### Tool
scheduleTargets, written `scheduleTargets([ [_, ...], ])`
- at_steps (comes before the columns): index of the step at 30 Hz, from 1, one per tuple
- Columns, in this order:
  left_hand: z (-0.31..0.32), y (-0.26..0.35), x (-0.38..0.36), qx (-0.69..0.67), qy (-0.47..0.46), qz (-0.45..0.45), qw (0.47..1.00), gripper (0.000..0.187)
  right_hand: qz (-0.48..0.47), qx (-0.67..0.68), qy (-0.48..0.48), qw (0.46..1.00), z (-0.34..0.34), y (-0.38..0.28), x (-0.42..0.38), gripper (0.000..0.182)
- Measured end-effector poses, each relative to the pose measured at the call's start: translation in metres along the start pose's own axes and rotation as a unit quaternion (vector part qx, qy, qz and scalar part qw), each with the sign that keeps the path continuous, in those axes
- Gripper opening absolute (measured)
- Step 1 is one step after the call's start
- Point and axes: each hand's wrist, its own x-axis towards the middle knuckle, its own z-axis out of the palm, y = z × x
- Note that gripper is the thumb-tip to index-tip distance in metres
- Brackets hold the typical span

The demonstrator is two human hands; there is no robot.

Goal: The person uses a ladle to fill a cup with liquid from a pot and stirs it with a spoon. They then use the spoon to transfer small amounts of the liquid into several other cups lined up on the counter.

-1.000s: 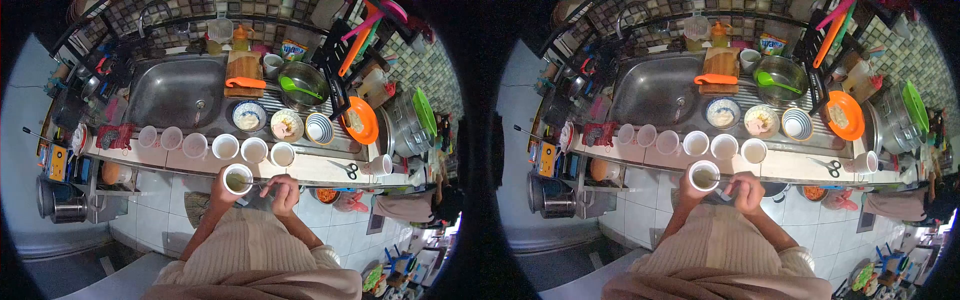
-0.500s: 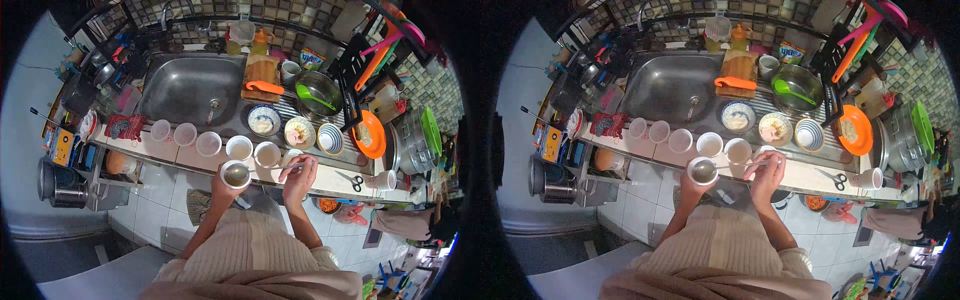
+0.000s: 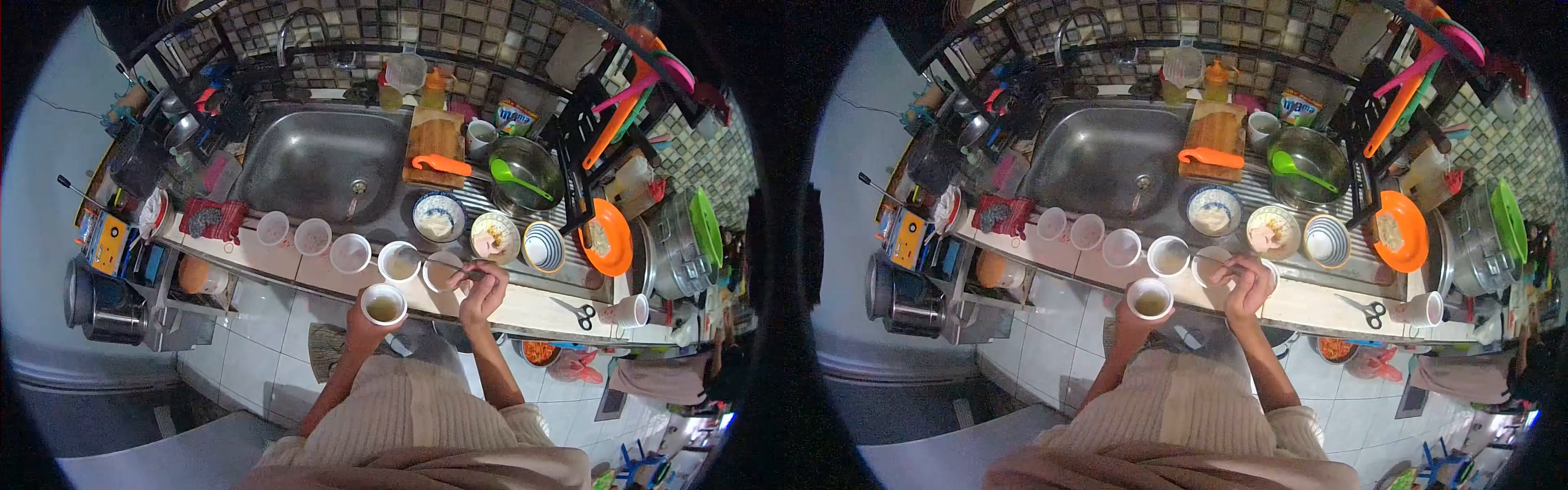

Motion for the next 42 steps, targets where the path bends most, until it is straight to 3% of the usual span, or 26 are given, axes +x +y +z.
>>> scheduleTargets([
  [3,-0.003,0.004,0.000,0.001,-0.005,0.009,1.000,0.057,-0.059,-0.009,0.008,0.998,0.001,-0.005,-0.002,0.027],
  [5,-0.002,0.003,0.000,-0.010,-0.011,0.003,1.000,0.058,-0.044,0.000,0.041,0.998,0.005,-0.019,-0.002,0.027],
  [7,-0.001,0.004,0.000,-0.020,-0.019,-0.007,1.000,0.058,0.031,0.077,0.093,0.992,0.004,-0.033,-0.004,0.028],
  [11,0.000,0.022,0.003,0.007,-0.048,0.032,0.998,0.059,0.068,0.075,0.041,0.994,-0.003,-0.058,-0.015,0.027],
  [14,0.005,0.033,0.007,-0.033,-0.100,0.045,0.993,0.059,0.044,0.047,0.029,0.998,-0.009,-0.056,-0.023,0.025],
  [17,0.017,0.041,0.009,-0.036,-0.096,0.089,0.991,0.060,0.045,0.024,0.030,0.998,-0.015,-0.062,-0.023,0.021],
  [20,0.032,0.042,0.012,-0.013,-0.103,0.118,0.987,0.059,0.133,0.024,0.109,0.985,-0.020,-0.073,-0.013,0.018],
  [27,0.052,0.057,0.013,-0.063,-0.127,0.107,0.984,0.052,0.187,0.073,0.247,0.948,-0.045,-0.079,0.006,0.021],
  [34,0.064,0.051,0.013,-0.089,-0.165,0.097,0.977,0.058,0.180,0.067,0.283,0.940,-0.066,-0.080,0.018,0.022],
  [42,0.057,0.044,0.008,-0.065,-0.153,0.055,0.984,0.060,0.094,0.011,0.301,0.949,-0.100,-0.061,0.026,0.022],
])
